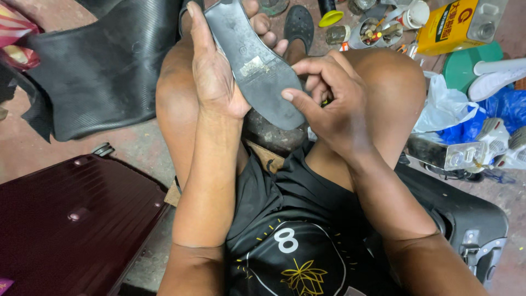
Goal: The person cuts a black rubber sheet to shape a shoe sole using shears, then fits the cut piece into the sole cavity and marks the outline with a pencil. The workspace is cluttered with tools and materials.
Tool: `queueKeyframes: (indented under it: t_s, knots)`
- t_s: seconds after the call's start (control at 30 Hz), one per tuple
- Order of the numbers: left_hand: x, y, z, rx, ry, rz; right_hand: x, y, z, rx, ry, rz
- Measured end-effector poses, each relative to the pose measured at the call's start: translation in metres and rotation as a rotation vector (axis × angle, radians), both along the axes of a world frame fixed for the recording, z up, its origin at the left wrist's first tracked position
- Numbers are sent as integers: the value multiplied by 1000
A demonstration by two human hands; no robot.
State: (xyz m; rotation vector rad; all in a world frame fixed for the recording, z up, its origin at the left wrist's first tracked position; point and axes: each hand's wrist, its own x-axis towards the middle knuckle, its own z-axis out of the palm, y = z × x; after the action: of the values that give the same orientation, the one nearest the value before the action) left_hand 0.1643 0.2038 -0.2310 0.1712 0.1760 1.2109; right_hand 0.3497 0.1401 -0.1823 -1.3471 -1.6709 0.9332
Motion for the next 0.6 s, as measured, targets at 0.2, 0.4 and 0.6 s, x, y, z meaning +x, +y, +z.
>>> queueKeyframes:
  t_s: [0.2, 0.4, 0.6]
  knots:
    - [3, -1, -1, 82, -42, -8, -3, -1, 5, 45, -37, 3]
    - [2, -1, 8, 49, -51, -15, -2, 1, -2, -229, 191, -15]
    - [3, -10, 27, 162, 136, 93, 7, -2, -17, -305, 180, 84]
